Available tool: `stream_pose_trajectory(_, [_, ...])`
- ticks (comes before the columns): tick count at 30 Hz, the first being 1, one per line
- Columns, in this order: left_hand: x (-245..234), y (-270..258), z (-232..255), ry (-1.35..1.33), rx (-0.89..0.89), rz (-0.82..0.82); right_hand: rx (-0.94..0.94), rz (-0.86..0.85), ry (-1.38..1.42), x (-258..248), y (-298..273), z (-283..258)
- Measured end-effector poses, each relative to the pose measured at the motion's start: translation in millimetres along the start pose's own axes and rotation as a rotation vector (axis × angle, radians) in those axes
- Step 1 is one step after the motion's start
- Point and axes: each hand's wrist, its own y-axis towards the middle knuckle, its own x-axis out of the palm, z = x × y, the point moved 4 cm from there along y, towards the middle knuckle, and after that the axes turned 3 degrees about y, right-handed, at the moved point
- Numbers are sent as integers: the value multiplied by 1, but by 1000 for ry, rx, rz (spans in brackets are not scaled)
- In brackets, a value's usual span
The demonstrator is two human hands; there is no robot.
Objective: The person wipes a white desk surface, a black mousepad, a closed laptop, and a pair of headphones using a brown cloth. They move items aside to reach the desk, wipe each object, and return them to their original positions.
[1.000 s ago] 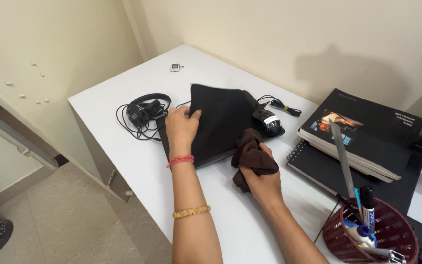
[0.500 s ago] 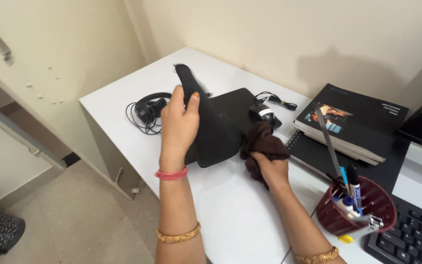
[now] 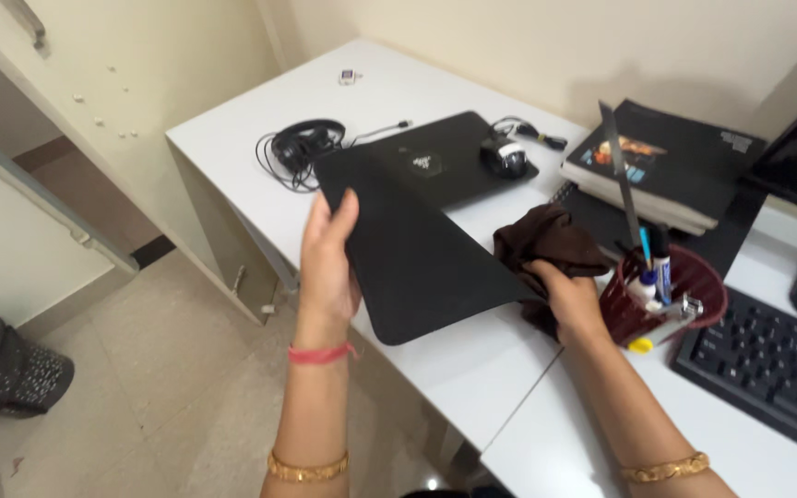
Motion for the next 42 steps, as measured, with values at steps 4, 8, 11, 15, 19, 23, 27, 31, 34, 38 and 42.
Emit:
stream_pose_trajectory(4, [-58, -62, -49, 650, -110, 204, -106, 35, -126, -13, -28, -6])
stream_pose_trajectory(8, [-77, -102, -64, 1126, 26, 322, -312, 57, -351, -3, -50, -38])
stream_pose_trajectory(11, [-76, -111, -71, 1099, -40, 358, -570, 61, -609, 14, -77, -73])
stream_pose_trajectory(15, [-68, -111, -81, 1141, 63, 476, -816, -24, -831, 52, -108, -101])
stream_pose_trajectory(19, [-75, -116, -98, 1162, 102, 415, -872, -319, -814, 110, -132, -86])
stream_pose_trajectory(23, [-92, -119, -110, 658, 151, 317, -705, -511, -961, 171, -156, -34])
stream_pose_trajectory(27, [-92, -122, -101, 933, 334, 173, -799, -479, -1147, 180, -143, -9])
stream_pose_trajectory(31, [-92, -122, -97, 969, 199, 287, -790, -249, -1354, 134, -91, -23])
stream_pose_trajectory(34, [-87, -121, -94, 956, 221, 308, -611, 3, -1420, 85, -56, -57])
stream_pose_trajectory(38, [-89, -118, -94, 932, 237, 279, -510, -101, -1229, 80, -76, -73])
stream_pose_trajectory(42, [-95, -123, -94, 901, 346, 205, -714, -590, -1223, 140, -170, -20])
